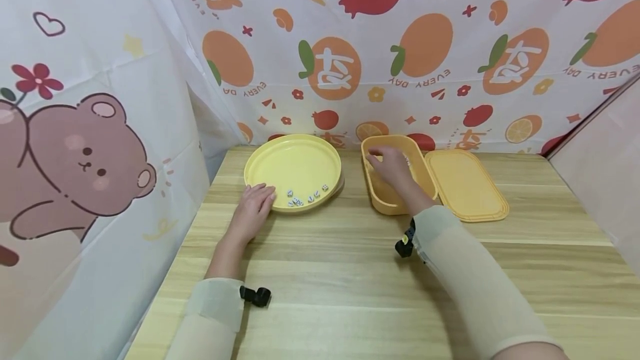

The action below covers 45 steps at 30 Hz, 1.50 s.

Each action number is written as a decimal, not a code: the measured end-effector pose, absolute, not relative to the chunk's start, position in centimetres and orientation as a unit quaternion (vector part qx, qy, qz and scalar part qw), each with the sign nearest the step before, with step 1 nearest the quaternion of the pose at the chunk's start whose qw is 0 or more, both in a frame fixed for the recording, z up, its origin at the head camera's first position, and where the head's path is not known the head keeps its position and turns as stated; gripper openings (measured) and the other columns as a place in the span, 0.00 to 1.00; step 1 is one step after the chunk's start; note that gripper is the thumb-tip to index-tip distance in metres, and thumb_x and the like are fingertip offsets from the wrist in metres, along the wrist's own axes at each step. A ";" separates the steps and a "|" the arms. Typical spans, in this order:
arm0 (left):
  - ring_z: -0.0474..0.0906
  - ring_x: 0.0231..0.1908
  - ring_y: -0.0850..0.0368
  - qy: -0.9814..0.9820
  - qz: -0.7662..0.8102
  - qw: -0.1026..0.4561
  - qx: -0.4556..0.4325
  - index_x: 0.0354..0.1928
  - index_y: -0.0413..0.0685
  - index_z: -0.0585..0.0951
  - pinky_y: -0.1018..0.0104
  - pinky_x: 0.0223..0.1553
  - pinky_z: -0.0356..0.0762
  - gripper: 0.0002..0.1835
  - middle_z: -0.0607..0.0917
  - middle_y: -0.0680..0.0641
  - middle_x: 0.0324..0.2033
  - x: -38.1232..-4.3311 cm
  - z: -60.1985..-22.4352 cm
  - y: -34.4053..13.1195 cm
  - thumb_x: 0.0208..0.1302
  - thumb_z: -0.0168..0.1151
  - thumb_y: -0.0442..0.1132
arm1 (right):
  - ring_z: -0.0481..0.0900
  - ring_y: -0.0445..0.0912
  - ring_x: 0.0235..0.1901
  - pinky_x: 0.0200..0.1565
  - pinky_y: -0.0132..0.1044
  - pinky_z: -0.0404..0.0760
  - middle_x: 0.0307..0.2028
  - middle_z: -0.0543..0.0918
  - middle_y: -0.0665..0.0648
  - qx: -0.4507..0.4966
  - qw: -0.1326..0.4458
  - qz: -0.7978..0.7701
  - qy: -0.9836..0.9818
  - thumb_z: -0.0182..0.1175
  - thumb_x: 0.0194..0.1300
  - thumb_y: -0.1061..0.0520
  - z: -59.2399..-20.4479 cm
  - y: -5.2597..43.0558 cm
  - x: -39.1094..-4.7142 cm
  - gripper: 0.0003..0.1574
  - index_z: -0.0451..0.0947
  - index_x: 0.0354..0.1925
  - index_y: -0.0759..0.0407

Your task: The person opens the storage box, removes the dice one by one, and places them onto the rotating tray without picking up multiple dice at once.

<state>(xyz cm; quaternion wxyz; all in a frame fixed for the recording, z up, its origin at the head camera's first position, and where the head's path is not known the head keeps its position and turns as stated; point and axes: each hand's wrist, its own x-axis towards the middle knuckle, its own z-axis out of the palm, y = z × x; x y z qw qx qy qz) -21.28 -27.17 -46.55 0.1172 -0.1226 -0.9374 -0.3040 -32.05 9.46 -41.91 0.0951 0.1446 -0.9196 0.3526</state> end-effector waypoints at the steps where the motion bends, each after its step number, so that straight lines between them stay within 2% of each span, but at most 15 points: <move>1: 0.65 0.69 0.42 -0.938 -0.304 0.115 -0.122 0.60 0.37 0.78 0.44 0.76 0.43 0.22 0.80 0.39 0.60 -21.3 -46.6 -27.1 0.77 0.48 0.46 | 0.80 0.55 0.56 0.59 0.51 0.78 0.53 0.85 0.60 0.136 0.091 0.351 -0.922 0.60 0.70 0.51 -42.1 10.1 -32.2 0.21 0.82 0.54 0.61; 8: 0.65 0.69 0.42 -0.937 -0.300 0.121 -0.130 0.60 0.36 0.78 0.44 0.76 0.43 0.22 0.80 0.38 0.60 -21.3 -46.5 -26.8 0.77 0.48 0.45 | 0.78 0.58 0.58 0.62 0.52 0.76 0.55 0.83 0.65 0.095 0.038 0.311 -0.945 0.61 0.68 0.55 -43.1 12.7 -32.7 0.22 0.79 0.56 0.66; 12: 0.64 0.69 0.41 -0.936 -0.304 0.123 -0.128 0.60 0.35 0.77 0.43 0.76 0.43 0.22 0.79 0.37 0.60 -21.3 -46.4 -26.8 0.77 0.48 0.45 | 0.75 0.57 0.60 0.65 0.52 0.73 0.59 0.79 0.65 0.076 -0.015 0.285 -0.955 0.58 0.70 0.54 -43.3 13.1 -33.0 0.24 0.76 0.59 0.66; 15: 0.64 0.69 0.40 -0.936 -0.306 0.124 -0.126 0.60 0.35 0.77 0.42 0.76 0.43 0.22 0.79 0.37 0.60 -21.3 -46.5 -26.8 0.77 0.48 0.45 | 0.74 0.57 0.60 0.65 0.52 0.72 0.59 0.79 0.64 0.067 -0.034 0.273 -0.959 0.58 0.70 0.54 -43.5 13.2 -33.1 0.23 0.76 0.59 0.65; 20: 0.64 0.69 0.41 -0.936 -0.310 0.121 -0.118 0.60 0.36 0.78 0.43 0.76 0.42 0.23 0.80 0.38 0.60 -21.2 -46.8 -26.9 0.77 0.48 0.46 | 0.77 0.55 0.53 0.60 0.50 0.76 0.52 0.82 0.63 0.079 -0.033 0.249 -0.965 0.60 0.67 0.57 -43.9 13.4 -33.2 0.18 0.80 0.53 0.64; 24: 0.64 0.69 0.41 -0.935 -0.313 0.120 -0.118 0.60 0.36 0.77 0.45 0.77 0.41 0.23 0.80 0.38 0.60 -21.3 -46.9 -26.9 0.77 0.47 0.47 | 0.76 0.55 0.50 0.59 0.51 0.76 0.51 0.81 0.63 0.074 -0.051 0.253 -0.963 0.59 0.66 0.60 -44.1 13.6 -33.2 0.18 0.80 0.53 0.64; 32: 0.63 0.69 0.42 -0.936 -0.311 0.117 -0.116 0.61 0.37 0.77 0.45 0.77 0.41 0.24 0.79 0.39 0.60 -21.5 -46.6 -26.8 0.77 0.47 0.48 | 0.75 0.56 0.56 0.64 0.51 0.72 0.55 0.81 0.64 0.081 -0.065 0.231 -0.967 0.58 0.65 0.62 -44.2 13.7 -33.3 0.19 0.81 0.54 0.63; 45: 0.64 0.69 0.42 -0.936 -0.308 0.124 -0.121 0.61 0.37 0.77 0.45 0.77 0.42 0.23 0.80 0.39 0.60 -21.5 -46.7 -26.9 0.77 0.48 0.47 | 0.77 0.56 0.57 0.62 0.50 0.75 0.54 0.83 0.62 0.104 -0.059 0.182 -0.976 0.56 0.69 0.61 -44.3 13.4 -33.2 0.16 0.83 0.53 0.61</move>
